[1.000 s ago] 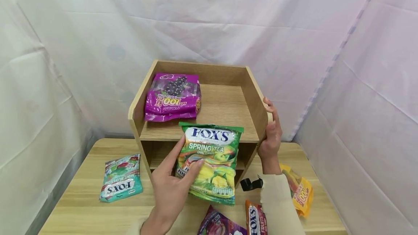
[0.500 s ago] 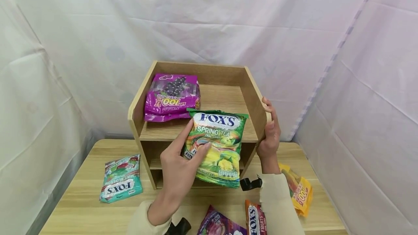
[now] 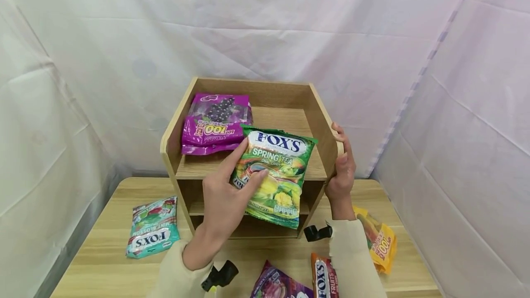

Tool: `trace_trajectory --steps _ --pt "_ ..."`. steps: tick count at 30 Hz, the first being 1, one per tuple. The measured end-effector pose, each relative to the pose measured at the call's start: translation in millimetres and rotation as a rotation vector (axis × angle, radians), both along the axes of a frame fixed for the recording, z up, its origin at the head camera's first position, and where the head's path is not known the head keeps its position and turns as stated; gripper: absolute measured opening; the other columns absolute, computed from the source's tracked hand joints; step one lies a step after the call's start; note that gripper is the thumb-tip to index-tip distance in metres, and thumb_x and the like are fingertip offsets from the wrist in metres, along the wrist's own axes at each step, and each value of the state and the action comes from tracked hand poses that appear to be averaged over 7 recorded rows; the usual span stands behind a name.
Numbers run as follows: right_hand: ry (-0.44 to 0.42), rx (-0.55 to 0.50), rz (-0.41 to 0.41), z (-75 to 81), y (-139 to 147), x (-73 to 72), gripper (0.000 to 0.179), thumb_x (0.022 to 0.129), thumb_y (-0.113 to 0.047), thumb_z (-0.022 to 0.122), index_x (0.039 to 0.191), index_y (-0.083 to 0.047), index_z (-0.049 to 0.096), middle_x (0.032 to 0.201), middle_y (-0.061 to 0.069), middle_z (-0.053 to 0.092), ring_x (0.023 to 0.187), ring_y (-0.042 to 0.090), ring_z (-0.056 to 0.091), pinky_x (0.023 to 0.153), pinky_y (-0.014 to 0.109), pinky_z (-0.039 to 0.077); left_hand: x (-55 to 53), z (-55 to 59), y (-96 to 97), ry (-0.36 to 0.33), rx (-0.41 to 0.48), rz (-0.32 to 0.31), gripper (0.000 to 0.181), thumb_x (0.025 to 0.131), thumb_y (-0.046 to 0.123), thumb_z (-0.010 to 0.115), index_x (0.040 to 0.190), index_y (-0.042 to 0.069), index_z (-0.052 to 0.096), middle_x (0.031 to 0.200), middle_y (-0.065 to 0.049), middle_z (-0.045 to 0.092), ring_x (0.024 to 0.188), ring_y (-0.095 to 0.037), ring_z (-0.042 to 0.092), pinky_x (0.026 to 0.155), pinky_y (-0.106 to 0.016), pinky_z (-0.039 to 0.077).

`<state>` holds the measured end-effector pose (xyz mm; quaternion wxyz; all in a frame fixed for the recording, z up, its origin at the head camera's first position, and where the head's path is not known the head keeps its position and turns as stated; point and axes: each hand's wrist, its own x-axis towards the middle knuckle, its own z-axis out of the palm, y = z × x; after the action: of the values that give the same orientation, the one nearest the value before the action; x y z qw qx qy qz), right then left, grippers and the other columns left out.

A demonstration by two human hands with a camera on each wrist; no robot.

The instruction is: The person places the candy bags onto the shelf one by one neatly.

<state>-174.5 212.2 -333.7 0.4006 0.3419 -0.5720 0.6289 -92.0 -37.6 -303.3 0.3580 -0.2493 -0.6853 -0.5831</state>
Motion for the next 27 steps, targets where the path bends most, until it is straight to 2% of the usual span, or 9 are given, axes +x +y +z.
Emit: trace_trajectory --steps 8,12,15,18,23,27 --pt "0.014 -0.002 0.016 1.2 -0.9 -0.4 0.055 0.098 -0.043 0.047 0.130 0.001 0.050 0.145 0.017 0.039 0.139 0.036 0.022 0.113 0.046 0.015 -12.2 16.5 -5.4 -0.031 -0.099 -0.060 0.059 0.081 0.013 0.078 0.135 0.006 0.055 0.121 -0.009 0.063 0.085 -0.012 0.064 0.068 -0.026 0.055" --pt "0.023 -0.002 0.033 1.0 -1.0 -0.5 0.054 0.099 -0.041 0.046 0.131 0.002 0.050 0.145 0.018 0.038 0.139 0.036 0.020 0.113 0.046 0.015 -18.0 21.0 -0.9 -0.114 -0.138 -0.077 0.057 0.082 0.014 0.077 0.134 0.006 0.055 0.120 -0.010 0.063 0.084 -0.012 0.063 0.068 -0.023 0.055" --pt "0.022 -0.001 0.031 0.6 -0.4 0.3 0.054 0.099 -0.042 0.046 0.132 0.001 0.049 0.146 0.018 0.038 0.139 0.037 0.021 0.113 0.046 0.015 -22.8 24.6 4.5 -0.191 -0.156 -0.096 0.057 0.082 0.016 0.077 0.134 0.007 0.055 0.114 -0.010 0.065 0.078 -0.012 0.062 0.063 -0.022 0.054" --pt "0.015 0.001 0.022 0.0 -0.1 0.9 0.055 0.099 -0.042 0.046 0.133 0.001 0.049 0.146 0.018 0.037 0.139 0.036 0.022 0.113 0.046 0.016 -28.3 29.3 7.0 -0.238 -0.183 -0.107 0.056 0.082 0.015 0.077 0.134 0.006 0.056 0.107 -0.010 0.066 0.072 -0.011 0.061 0.060 -0.023 0.054" --pt "0.016 0.000 0.019 -1.2 0.2 0.4 0.055 0.099 -0.042 0.046 0.132 0.002 0.049 0.145 0.018 0.038 0.139 0.036 0.022 0.113 0.046 0.016 -37.5 39.9 3.3 -0.301 -0.267 -0.121 0.056 0.081 0.017 0.078 0.132 0.006 0.057 0.097 -0.009 0.067 0.064 -0.013 0.058 0.058 -0.026 0.052" --pt "0.022 -0.001 0.024 -0.7 0.2 -0.5 0.054 0.099 -0.042 0.047 0.131 0.001 0.050 0.145 0.018 0.038 0.140 0.036 0.021 0.113 0.046 0.015 -44.6 50.4 -2.0 -0.368 -0.346 -0.146 0.058 0.081 0.020 0.079 0.133 0.009 0.057 0.098 -0.009 0.065 0.064 -0.015 0.056 0.060 -0.029 0.050"
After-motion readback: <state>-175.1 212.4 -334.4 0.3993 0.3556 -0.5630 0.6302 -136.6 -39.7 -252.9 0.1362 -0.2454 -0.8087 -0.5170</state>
